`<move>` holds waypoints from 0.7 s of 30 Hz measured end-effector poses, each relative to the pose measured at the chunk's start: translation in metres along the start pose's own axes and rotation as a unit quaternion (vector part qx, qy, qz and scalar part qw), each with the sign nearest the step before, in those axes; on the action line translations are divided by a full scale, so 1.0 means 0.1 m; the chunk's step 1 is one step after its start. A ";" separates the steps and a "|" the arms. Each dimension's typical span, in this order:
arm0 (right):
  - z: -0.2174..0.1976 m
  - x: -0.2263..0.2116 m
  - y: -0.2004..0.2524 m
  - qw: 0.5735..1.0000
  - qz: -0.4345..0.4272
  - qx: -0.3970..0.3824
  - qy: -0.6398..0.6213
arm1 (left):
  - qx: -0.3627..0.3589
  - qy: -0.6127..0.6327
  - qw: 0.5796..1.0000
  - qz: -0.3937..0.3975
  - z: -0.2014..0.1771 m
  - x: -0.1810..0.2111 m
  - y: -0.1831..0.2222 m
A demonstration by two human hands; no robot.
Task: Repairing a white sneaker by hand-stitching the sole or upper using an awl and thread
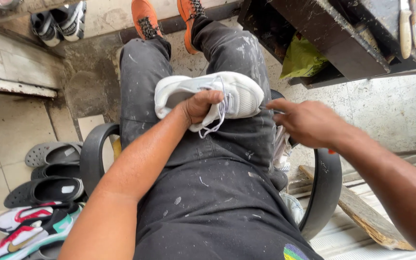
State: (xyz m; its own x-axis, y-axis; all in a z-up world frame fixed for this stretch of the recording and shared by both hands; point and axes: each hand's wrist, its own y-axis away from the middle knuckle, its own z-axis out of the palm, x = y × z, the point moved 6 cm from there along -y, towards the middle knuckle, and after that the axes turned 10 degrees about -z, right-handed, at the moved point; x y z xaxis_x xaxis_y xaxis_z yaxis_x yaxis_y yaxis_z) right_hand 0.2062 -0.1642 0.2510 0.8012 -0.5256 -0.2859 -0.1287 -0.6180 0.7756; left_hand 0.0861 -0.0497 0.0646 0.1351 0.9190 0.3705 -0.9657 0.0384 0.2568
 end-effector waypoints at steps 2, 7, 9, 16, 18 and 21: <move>0.05 0.18 -0.12 0.997 -0.015 0.053 0.061 | -0.011 0.002 1.000 0.003 0.07 0.04 -0.03; 0.11 0.15 -0.32 0.990 -0.023 0.107 0.084 | -0.030 0.002 1.000 -0.005 0.09 0.08 -0.01; 0.11 0.04 -0.32 0.991 -0.027 0.113 0.061 | -0.017 0.002 1.000 0.007 -0.16 0.00 -0.06; 0.25 0.03 -0.49 0.991 -0.009 0.116 0.068 | -0.030 -0.014 0.999 0.009 0.12 0.12 0.08; 0.27 0.08 -0.58 0.989 -0.006 0.129 0.067 | -0.027 -0.019 0.999 0.010 0.06 0.15 0.05; 0.15 0.05 -0.53 0.984 -0.011 0.130 0.125 | -0.032 -0.003 0.999 0.020 -0.14 0.10 -0.08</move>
State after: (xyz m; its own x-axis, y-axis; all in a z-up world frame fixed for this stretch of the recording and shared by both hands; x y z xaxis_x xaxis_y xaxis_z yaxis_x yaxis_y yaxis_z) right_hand 0.2084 -0.1429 0.2005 0.9200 -0.3701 -0.1290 -0.2282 -0.7733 0.5915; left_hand 0.0915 -0.0357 0.0538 0.0977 0.9182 0.3840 -0.9823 0.0271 0.1852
